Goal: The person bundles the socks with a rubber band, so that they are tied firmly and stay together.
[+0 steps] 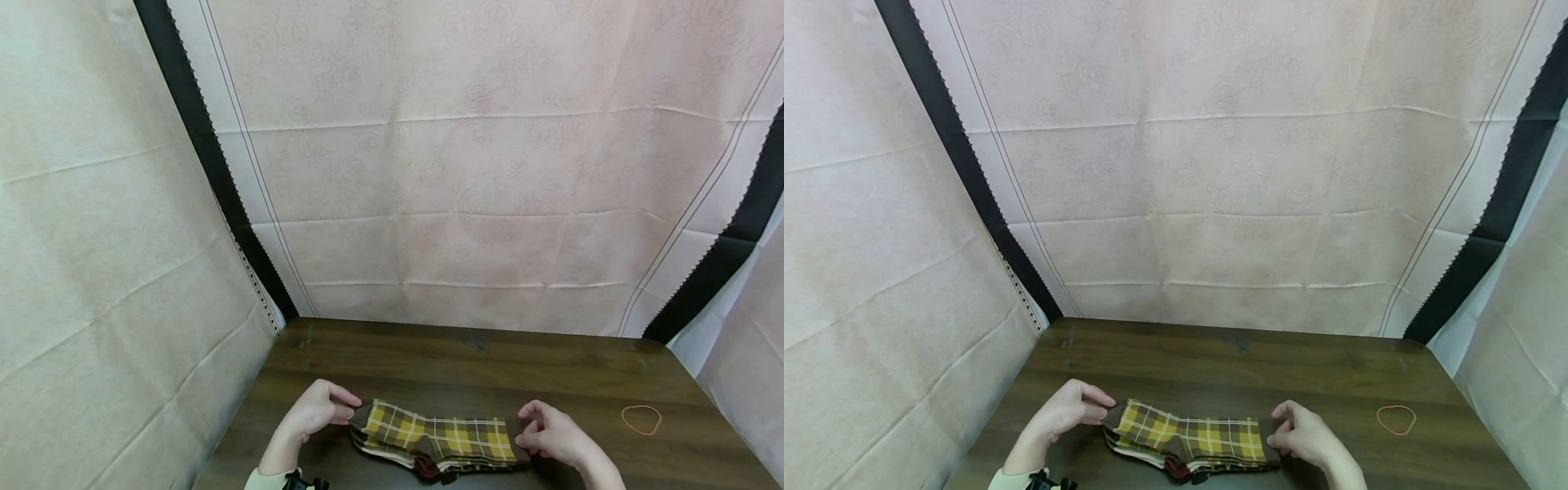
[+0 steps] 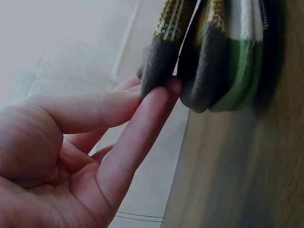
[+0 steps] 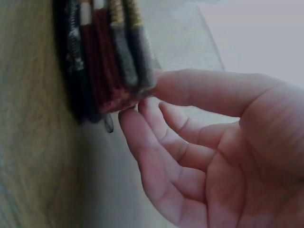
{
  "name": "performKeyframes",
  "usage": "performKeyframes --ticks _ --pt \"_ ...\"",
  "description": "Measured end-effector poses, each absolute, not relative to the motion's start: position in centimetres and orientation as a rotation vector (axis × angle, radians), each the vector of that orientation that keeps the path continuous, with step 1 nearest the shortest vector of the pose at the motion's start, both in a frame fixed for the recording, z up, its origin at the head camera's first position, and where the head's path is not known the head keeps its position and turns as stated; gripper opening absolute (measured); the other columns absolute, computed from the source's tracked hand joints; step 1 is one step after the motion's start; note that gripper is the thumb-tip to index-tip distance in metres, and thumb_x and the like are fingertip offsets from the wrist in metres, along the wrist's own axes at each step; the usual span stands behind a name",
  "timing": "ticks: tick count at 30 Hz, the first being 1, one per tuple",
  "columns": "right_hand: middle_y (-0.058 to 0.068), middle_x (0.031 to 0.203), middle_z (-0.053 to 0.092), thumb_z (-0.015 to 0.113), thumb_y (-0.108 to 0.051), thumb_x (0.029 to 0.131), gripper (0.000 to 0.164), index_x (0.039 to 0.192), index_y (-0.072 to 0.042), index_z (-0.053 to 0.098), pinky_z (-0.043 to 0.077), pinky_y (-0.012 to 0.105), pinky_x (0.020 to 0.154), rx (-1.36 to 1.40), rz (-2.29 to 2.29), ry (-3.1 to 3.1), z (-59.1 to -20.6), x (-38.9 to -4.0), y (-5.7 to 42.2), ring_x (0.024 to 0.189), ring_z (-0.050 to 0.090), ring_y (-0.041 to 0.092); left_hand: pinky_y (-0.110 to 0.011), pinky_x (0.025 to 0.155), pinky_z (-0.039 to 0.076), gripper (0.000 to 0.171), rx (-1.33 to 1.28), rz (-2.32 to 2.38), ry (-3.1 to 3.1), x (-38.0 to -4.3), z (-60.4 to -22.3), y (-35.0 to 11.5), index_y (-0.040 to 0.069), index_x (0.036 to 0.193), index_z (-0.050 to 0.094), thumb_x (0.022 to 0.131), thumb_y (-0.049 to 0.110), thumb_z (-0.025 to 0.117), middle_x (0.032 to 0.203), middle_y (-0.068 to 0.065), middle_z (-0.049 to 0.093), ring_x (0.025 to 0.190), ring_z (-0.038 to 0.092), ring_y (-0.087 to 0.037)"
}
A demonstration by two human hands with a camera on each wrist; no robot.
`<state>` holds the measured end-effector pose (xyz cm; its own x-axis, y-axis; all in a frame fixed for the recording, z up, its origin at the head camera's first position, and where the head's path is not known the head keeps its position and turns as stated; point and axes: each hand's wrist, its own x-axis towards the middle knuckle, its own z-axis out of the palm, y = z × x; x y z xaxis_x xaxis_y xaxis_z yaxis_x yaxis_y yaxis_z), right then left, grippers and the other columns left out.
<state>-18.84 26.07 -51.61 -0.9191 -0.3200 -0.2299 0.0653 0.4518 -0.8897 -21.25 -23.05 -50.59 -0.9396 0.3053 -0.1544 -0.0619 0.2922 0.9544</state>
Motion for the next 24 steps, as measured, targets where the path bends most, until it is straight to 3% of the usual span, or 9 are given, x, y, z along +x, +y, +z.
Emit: performKeyframes --ticks 12,24 --pt "0.013 0.112 0.067 0.076 -0.023 0.100 0.051 0.132 0.013 0.059 0.062 0.046 0.077 0.106 -1.338 2.335 -52.2 -18.9 25.5 0.093 0.069 0.025 -0.044 0.082 0.065 0.020 0.166 1.628 2.287 -21.5 -51.1 -22.9 -0.005 0.106 0.082 0.086 -0.009 0.079 0.121 -0.015 0.074 0.095 0.077 -0.029" --pt "0.010 0.094 0.062 0.076 -0.025 0.100 0.030 0.106 0.002 0.064 0.060 0.040 0.071 0.067 -1.318 2.351 -52.0 -18.7 25.1 0.086 0.063 0.022 -0.037 0.073 0.062 0.018 0.179 1.506 2.417 -21.5 -51.5 -22.6 0.002 0.098 0.084 0.081 -0.004 0.080 0.109 -0.009 0.076 0.086 0.074 -0.019"
